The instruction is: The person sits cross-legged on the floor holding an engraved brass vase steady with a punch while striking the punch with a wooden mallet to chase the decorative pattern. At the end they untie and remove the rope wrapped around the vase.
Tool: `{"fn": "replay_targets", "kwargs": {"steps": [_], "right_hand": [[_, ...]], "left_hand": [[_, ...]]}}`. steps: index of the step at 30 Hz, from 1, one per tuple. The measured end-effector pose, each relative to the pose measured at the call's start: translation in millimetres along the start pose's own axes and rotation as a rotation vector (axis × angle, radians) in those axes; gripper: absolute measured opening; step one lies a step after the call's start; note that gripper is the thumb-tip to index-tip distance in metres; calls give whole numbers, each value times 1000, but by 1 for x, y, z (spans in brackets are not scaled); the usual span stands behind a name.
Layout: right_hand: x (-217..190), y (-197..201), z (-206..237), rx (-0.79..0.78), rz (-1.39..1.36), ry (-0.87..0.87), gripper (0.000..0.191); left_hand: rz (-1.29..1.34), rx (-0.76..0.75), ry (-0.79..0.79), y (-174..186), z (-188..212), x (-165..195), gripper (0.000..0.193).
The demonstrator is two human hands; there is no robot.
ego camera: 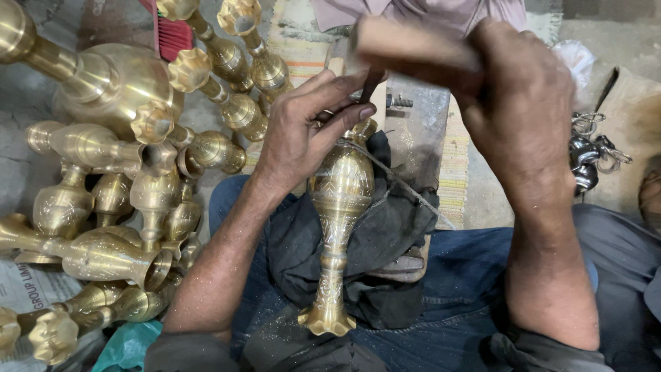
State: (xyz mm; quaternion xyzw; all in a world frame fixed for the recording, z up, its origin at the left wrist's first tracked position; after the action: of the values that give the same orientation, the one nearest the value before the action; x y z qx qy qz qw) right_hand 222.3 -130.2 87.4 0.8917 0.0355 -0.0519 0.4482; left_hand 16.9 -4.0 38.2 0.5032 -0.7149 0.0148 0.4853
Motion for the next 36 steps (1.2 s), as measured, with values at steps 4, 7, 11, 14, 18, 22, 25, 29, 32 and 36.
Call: {"fn": "replay_targets", "kwargs": {"steps": [4,7,11,14,18,22,25,29,32,36], "right_hand": [[3,-6,0,-41,-11,-35,27],[11,-11,0,-2,-263,-90,31],[9,-16,-1,-26,221,119,29],[11,-16,-4,54,-546,-125,26],[-1,-6,-6,15,-7,106,26],[1,-8,-4,-44,-79,28,21],[5,-8,0,44,-63,39,35],[9,-10,4,-3,-215,19,19],[6,-8,3,44,99,20,25],[4,-9,-1,-22,-317,-80,29]], "left_hand": [[-3,-20,31,-2,-1,-5,38],[-32,-31,49,-2,-2,-5,39],[-18,-26,19,1,-4,-2,36],[-30,-39,18,2,-4,-3,37],[-3,-40,-32,2,-4,-3,29],[-2,-56,6,2,-4,-3,35],[-36,-61,-5,4,-6,-2,32],[-36,-68,13,4,-5,-3,38],[-5,-83,32,2,-6,-5,39],[-2,-80,-29,4,-7,-4,34]]}}
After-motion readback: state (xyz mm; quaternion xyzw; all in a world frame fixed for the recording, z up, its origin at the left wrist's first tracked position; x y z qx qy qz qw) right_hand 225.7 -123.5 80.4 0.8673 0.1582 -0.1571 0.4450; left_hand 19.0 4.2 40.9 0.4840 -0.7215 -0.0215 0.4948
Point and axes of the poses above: each hand's wrist, its own z-axis away from the middle knuckle, its own y-axis out of the back of the hand, x = y × z, the point moved 3 cm from there along -z, towards the middle knuckle, and after that the axes turned 2 degrees about y, right-handed, at the moved point
